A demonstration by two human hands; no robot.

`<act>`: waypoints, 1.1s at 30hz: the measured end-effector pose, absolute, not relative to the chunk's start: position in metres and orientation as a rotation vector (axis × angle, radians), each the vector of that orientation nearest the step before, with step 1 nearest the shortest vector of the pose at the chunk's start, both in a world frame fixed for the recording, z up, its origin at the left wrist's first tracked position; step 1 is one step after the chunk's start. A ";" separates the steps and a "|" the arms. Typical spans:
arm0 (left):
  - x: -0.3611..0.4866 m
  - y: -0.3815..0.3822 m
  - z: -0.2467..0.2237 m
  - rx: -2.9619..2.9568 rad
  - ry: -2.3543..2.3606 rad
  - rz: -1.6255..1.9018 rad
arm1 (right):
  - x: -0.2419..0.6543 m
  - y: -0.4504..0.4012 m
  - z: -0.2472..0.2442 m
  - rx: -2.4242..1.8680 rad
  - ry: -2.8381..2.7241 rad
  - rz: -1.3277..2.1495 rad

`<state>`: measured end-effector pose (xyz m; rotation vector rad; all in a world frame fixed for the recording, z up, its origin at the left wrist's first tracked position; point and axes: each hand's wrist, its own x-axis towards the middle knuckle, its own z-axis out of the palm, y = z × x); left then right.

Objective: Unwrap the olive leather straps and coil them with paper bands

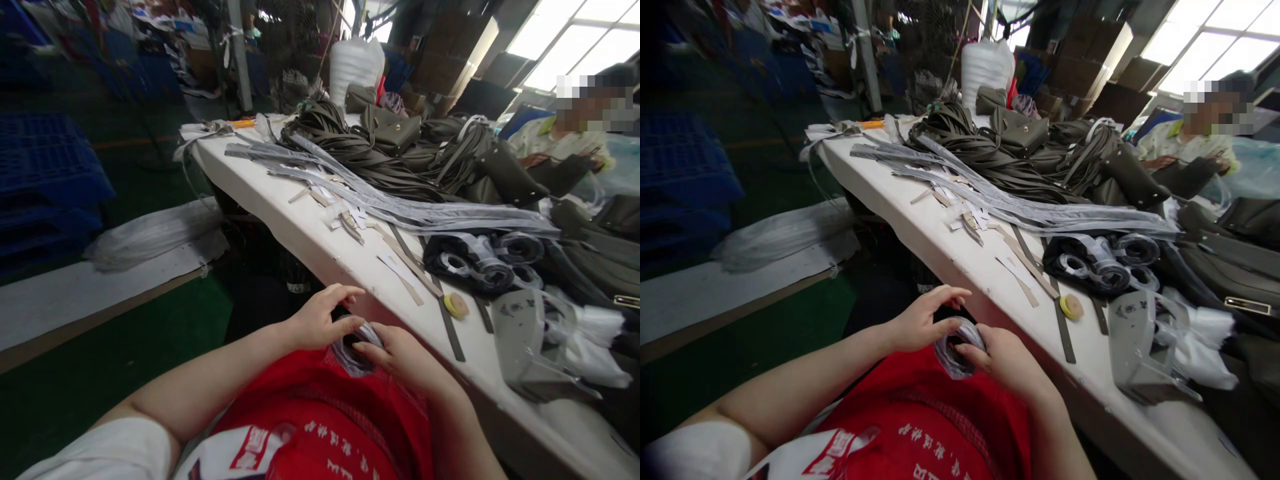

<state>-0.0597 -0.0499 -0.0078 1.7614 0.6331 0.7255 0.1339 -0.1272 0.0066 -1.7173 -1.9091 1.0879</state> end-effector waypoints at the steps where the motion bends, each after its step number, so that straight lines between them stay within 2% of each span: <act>1: -0.059 -0.052 -0.009 1.885 0.575 0.640 | 0.136 -0.129 0.007 -1.760 -1.961 1.106; 4: -0.052 -0.060 -0.015 1.937 0.522 0.551 | 0.137 -0.132 0.001 -1.748 -1.838 1.199; 8: -0.042 -0.067 -0.025 1.645 0.694 0.703 | 0.138 -0.131 -0.012 -1.560 -1.679 1.260; 11: -0.040 -0.066 -0.029 1.458 0.706 0.632 | 0.142 -0.131 -0.019 -1.584 -1.635 1.288; 16: -0.043 -0.065 -0.026 1.678 0.576 0.415 | 0.136 -0.134 -0.024 -1.471 -1.562 1.579; 20: -0.047 -0.078 -0.038 1.765 0.708 0.394 | 0.131 -0.135 -0.021 -1.494 -1.693 1.618; 23: -0.050 -0.090 -0.056 1.650 0.771 0.320 | 0.147 -0.121 -0.010 -1.668 -1.775 1.303; 27: -0.055 -0.096 -0.071 1.580 0.758 0.244 | 0.190 -0.079 -0.004 -1.967 -1.670 0.420; 29: -0.055 -0.096 -0.071 1.575 0.775 0.243 | 0.208 -0.056 -0.009 -2.173 -1.678 0.095; 33: -0.054 -0.095 -0.068 1.592 0.783 0.239 | 0.222 -0.028 -0.027 -2.388 -1.821 -0.155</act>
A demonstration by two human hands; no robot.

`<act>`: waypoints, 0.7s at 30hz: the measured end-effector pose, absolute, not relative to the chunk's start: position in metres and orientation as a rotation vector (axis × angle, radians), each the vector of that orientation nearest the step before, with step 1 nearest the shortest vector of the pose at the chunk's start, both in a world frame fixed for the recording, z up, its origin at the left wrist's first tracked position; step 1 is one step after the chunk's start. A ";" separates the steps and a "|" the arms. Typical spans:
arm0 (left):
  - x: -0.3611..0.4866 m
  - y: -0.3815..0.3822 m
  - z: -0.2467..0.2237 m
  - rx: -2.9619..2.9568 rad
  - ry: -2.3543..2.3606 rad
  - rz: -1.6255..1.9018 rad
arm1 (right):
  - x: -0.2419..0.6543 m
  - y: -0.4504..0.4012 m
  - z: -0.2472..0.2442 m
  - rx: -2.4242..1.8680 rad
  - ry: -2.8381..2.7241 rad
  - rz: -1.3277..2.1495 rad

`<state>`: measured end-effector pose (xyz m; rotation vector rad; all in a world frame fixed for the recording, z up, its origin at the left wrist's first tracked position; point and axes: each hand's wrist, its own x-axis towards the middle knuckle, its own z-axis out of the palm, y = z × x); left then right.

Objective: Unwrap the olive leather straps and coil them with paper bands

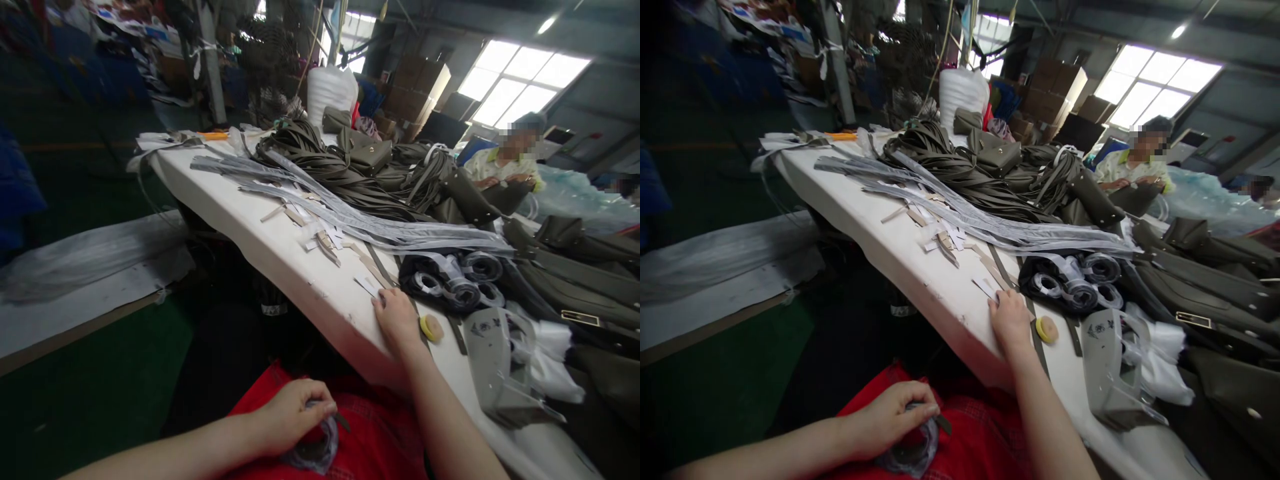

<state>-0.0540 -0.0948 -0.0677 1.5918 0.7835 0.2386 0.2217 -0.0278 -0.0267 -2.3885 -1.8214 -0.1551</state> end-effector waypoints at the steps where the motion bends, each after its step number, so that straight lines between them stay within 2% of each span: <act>1: -0.054 -0.095 -0.067 1.596 0.783 0.245 | 0.222 -0.025 -0.030 -2.391 -1.846 -0.168; 11: -0.054 -0.096 -0.060 1.595 0.803 0.214 | 0.221 -0.018 -0.031 -2.426 -1.888 -0.296; 17: -0.057 -0.096 -0.060 1.605 0.776 0.180 | 0.230 -0.023 -0.015 -2.501 -1.692 -0.399; 21: -0.061 -0.097 -0.063 1.585 0.769 0.183 | 0.243 -0.044 -0.003 -2.406 -1.456 -0.425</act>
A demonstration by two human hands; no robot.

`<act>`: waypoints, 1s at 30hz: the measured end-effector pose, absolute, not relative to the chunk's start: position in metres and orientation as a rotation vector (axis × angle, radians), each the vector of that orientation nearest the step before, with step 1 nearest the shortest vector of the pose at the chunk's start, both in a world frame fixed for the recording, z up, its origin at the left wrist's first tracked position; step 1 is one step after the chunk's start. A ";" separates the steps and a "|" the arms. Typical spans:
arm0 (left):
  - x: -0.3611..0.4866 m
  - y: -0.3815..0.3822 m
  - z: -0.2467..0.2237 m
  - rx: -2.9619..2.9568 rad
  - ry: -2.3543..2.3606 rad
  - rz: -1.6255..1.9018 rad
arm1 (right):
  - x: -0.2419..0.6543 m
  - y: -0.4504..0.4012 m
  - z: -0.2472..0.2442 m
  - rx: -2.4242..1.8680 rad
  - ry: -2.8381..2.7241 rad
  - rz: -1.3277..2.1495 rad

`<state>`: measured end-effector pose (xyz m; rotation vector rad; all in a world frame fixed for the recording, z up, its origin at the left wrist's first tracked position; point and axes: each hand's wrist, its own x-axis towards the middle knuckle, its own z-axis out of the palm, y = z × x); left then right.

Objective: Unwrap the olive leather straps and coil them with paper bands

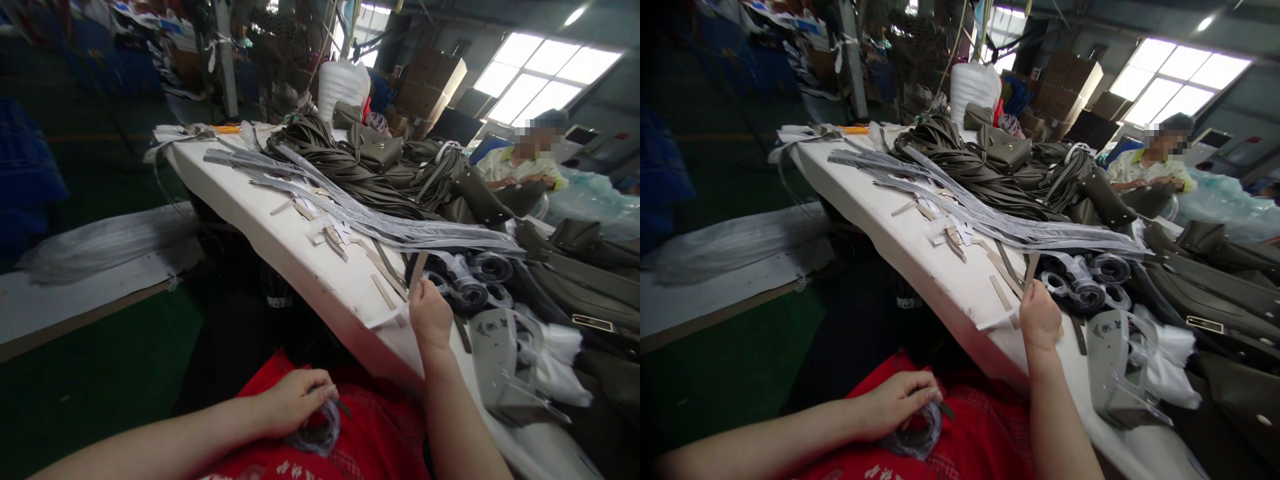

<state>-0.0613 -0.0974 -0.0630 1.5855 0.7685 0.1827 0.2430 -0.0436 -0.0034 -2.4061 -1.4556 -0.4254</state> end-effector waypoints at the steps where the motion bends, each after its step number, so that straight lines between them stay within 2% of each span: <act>1: -0.061 -0.098 -0.064 1.580 0.774 0.184 | 0.246 -0.049 -0.003 -2.370 -1.394 -0.406; 8: -0.057 -0.100 -0.064 1.537 0.759 0.164 | 0.270 -0.067 -0.018 -2.186 -1.156 -0.112; 11: -0.058 -0.100 -0.064 1.515 0.757 0.178 | 0.280 -0.071 -0.011 -2.089 -1.063 -0.104; 13: -0.059 -0.100 -0.064 1.479 0.763 0.184 | 0.274 -0.082 0.000 -1.936 -1.039 0.024; 22: -0.058 -0.103 -0.063 1.340 0.803 0.192 | 0.158 -0.204 0.039 -1.518 -1.654 1.197; 26: -0.058 -0.105 -0.067 1.278 0.812 0.182 | 0.131 -0.225 0.019 -1.477 -1.603 1.193; 30: -0.059 -0.107 -0.069 1.303 0.814 0.167 | 0.118 -0.224 -0.004 -1.555 -1.700 0.867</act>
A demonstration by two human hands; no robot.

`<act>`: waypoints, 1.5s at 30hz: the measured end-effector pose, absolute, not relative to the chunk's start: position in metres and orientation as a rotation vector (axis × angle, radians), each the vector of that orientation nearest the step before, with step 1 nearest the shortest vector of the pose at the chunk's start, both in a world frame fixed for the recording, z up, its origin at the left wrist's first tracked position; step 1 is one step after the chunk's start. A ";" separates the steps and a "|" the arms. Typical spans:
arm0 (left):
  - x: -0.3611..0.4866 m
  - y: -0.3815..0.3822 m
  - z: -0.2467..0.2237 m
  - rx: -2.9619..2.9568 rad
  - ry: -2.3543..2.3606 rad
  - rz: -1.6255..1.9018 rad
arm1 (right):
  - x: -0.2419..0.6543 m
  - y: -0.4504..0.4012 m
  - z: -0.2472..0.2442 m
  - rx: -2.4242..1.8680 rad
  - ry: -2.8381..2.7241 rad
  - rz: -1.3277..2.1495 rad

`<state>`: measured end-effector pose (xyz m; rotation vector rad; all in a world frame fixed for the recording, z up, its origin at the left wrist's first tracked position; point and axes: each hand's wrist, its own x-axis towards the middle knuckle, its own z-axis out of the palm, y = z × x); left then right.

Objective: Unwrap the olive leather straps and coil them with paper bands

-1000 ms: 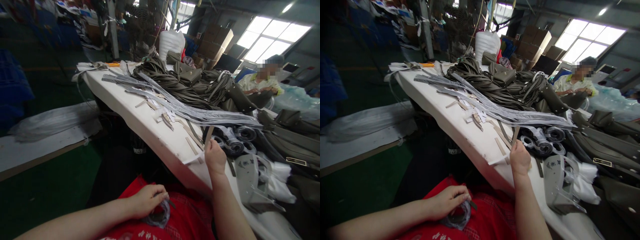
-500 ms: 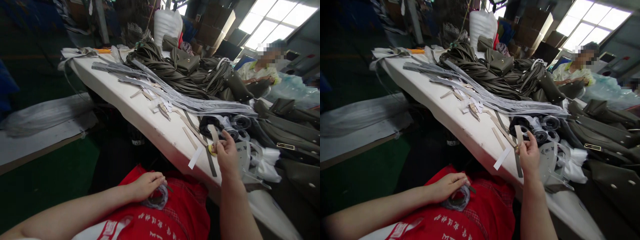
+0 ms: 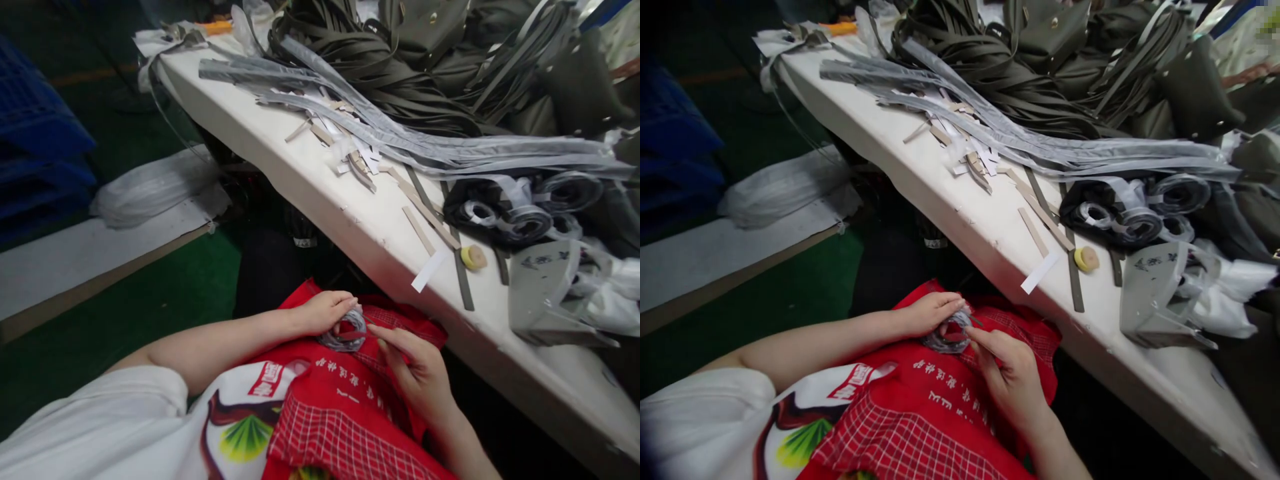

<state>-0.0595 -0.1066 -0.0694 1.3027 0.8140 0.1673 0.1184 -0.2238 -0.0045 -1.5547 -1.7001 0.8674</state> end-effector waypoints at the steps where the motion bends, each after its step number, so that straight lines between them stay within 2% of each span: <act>1: -0.060 -0.107 -0.069 1.308 0.807 0.170 | 0.117 -0.224 -0.008 -1.579 -1.766 0.765; 6: -0.061 -0.107 -0.067 1.335 0.800 0.178 | 0.116 -0.228 -0.009 -1.527 -1.965 0.374; 10: -0.063 -0.108 -0.066 1.345 0.815 0.183 | 0.115 -0.230 -0.008 -1.494 -2.012 0.241; 14: -0.063 -0.109 -0.067 1.359 0.824 0.169 | 0.112 -0.229 -0.015 -1.449 -2.079 0.214; 22: -0.063 -0.108 -0.071 1.371 0.861 0.155 | 0.097 -0.230 -0.028 -1.623 -2.078 0.211; 29: -0.065 -0.107 -0.071 1.348 0.847 0.177 | 0.090 -0.230 -0.024 -1.545 -2.118 0.297; 34: -0.064 -0.108 -0.066 1.391 0.870 0.163 | 0.089 -0.224 -0.026 -1.614 -2.079 0.223; 41: -0.064 -0.107 -0.067 1.414 0.861 0.167 | 0.087 -0.223 -0.025 -1.580 -2.103 0.351; 45: -0.063 -0.108 -0.065 1.375 0.813 0.162 | 0.088 -0.217 -0.033 -1.674 -2.124 0.291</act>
